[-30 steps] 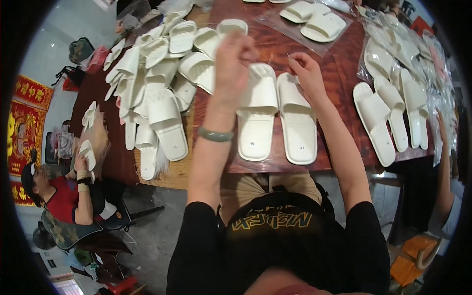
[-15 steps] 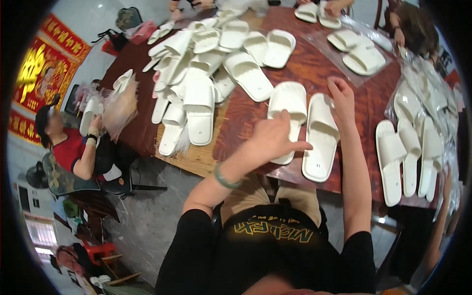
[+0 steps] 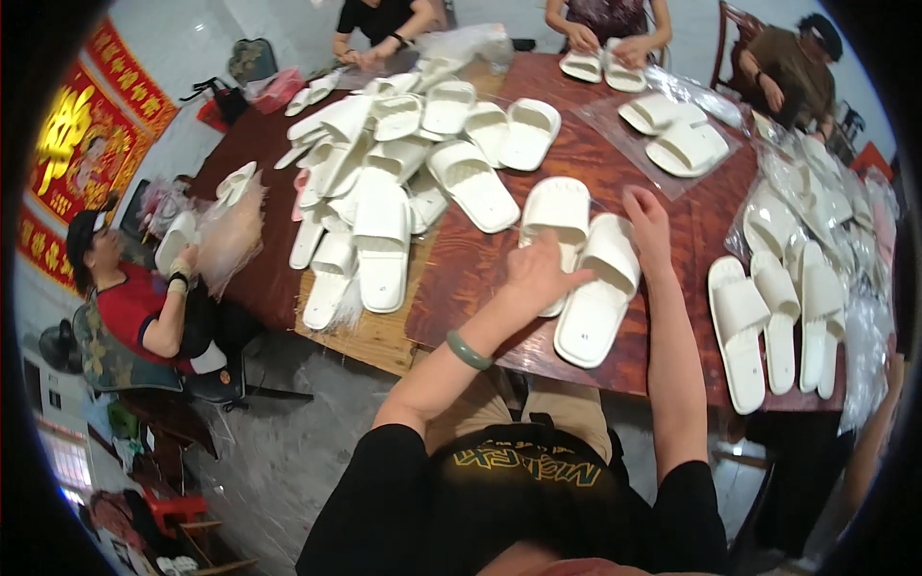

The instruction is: Inspect and assemble white slippers at a communal work table.

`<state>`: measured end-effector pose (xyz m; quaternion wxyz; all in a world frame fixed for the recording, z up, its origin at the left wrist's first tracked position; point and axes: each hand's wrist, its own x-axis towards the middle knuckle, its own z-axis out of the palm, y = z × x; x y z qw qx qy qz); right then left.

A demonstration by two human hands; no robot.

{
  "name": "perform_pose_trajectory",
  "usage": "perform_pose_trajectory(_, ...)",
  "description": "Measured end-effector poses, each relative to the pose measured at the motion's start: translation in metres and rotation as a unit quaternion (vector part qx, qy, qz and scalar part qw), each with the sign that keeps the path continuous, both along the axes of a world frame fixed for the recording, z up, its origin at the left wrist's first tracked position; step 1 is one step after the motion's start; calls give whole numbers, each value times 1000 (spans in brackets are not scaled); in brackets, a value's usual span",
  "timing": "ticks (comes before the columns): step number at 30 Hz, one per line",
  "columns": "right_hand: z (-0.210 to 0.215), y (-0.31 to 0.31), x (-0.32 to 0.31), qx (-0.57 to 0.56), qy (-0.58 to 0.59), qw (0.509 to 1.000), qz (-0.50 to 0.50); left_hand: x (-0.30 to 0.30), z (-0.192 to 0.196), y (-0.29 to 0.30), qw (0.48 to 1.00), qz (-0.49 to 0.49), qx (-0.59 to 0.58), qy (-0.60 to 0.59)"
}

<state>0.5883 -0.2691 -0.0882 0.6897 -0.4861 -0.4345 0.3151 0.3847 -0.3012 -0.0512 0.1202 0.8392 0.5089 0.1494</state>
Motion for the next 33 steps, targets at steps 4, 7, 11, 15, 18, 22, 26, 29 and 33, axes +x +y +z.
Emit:
perform_pose_trajectory(4,-5,7,4,-49,-150,987,17,5,5,14,998,-33,22,-45)
perform_pose_trajectory(7,-2,4,9,-82,-204,974,52,16,6,31,992,-121,30,-23)
perform_pose_trajectory(11,-3,-1,4,-83,-222,968,82,13,2,45,989,-131,-14,-65)
perform_pose_trajectory(15,10,-12,-3,-143,-218,962,80,10,-16,37,983,-131,15,-129)
perform_pose_trajectory(18,9,-14,-2,-151,-165,971,83,14,-9,34,984,-131,12,-122)
perform_pose_trajectory(22,0,-6,-7,-84,-166,981,53,13,-28,42,980,-163,36,-107)
perform_pose_trajectory(26,9,-10,8,-95,-150,984,18,22,-35,39,977,-163,45,-129)
perform_pose_trajectory(29,17,-6,17,-128,-77,988,-32,12,-28,38,972,-134,79,-175)
perform_pose_trajectory(33,0,0,25,-103,87,991,-6,-21,-1,41,959,-75,150,-227)
